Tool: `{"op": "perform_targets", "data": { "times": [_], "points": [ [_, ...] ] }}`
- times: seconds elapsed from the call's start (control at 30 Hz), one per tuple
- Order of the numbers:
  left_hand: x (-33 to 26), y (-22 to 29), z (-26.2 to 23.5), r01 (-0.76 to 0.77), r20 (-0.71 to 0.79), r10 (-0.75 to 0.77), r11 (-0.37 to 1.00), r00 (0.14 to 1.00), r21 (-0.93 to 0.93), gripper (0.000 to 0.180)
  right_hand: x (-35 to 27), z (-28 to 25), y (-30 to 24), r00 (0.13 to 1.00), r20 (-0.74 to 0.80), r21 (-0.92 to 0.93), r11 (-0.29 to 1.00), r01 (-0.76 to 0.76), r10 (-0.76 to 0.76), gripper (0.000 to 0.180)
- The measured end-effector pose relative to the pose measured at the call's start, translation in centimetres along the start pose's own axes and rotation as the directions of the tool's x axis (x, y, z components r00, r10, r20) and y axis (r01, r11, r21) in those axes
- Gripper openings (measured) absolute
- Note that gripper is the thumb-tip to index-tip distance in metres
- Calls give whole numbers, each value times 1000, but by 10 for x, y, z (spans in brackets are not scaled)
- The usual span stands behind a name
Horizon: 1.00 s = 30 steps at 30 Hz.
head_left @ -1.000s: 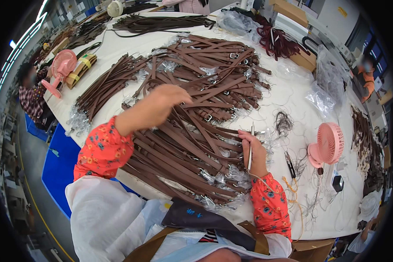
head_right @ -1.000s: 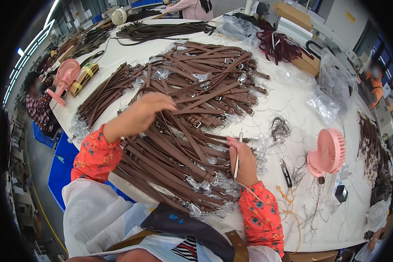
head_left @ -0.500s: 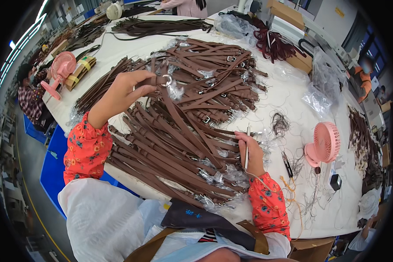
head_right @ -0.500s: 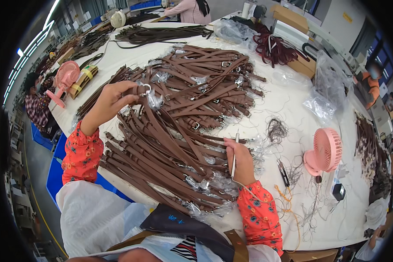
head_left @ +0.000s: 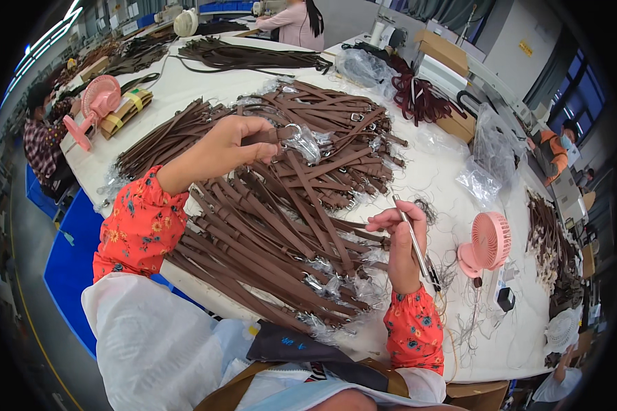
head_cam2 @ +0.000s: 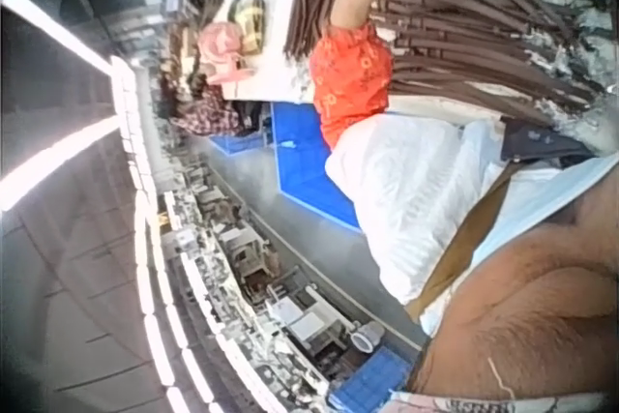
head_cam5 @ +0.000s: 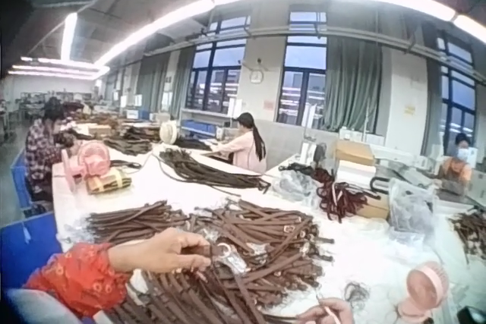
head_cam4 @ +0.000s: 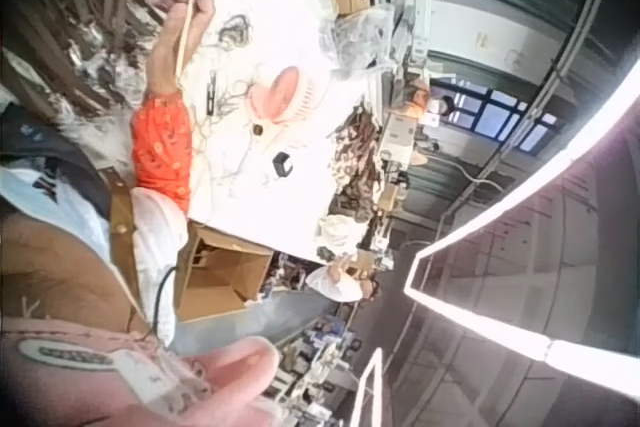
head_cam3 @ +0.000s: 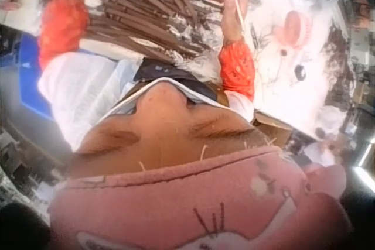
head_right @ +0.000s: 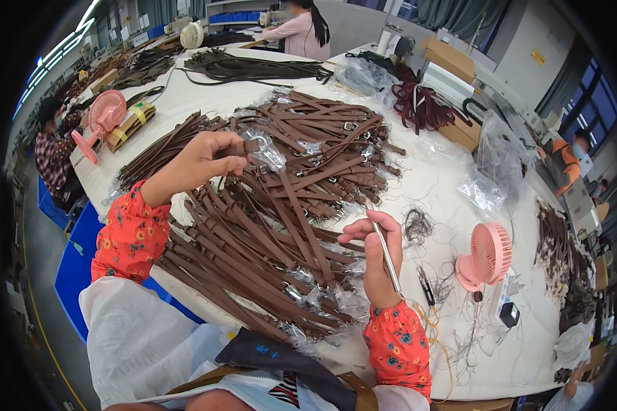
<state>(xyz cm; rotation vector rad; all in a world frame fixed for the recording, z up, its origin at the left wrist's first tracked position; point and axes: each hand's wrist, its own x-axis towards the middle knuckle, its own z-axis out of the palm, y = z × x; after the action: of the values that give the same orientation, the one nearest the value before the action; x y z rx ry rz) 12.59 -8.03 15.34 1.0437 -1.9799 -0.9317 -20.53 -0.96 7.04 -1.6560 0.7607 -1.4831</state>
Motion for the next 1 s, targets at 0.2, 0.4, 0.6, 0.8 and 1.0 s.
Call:
{"op": "perform_targets", "data": {
  "times": [0.2,0.4,0.6,0.8,1.0],
  "points": [
    [-2,17,-15,-68,-78,61,994,995,-85,17,8,25,-11,993,83,67,994,-84,79,37],
    [-11,33,-49,-364,-580,321,930,748,46,24,-6,30,2,991,109,-56,996,-75,80,31],
    [-6,63,-63,-518,-486,809,586,332,623,20,-18,16,5,994,59,-154,985,-81,91,30],
    [14,63,38,-498,99,822,240,561,833,11,-25,-7,-1,992,-81,-175,978,-114,101,29],
    [-27,-27,172,-394,456,245,879,856,268,30,-44,-33,9,980,-189,-221,970,-105,63,29]
  ]
}}
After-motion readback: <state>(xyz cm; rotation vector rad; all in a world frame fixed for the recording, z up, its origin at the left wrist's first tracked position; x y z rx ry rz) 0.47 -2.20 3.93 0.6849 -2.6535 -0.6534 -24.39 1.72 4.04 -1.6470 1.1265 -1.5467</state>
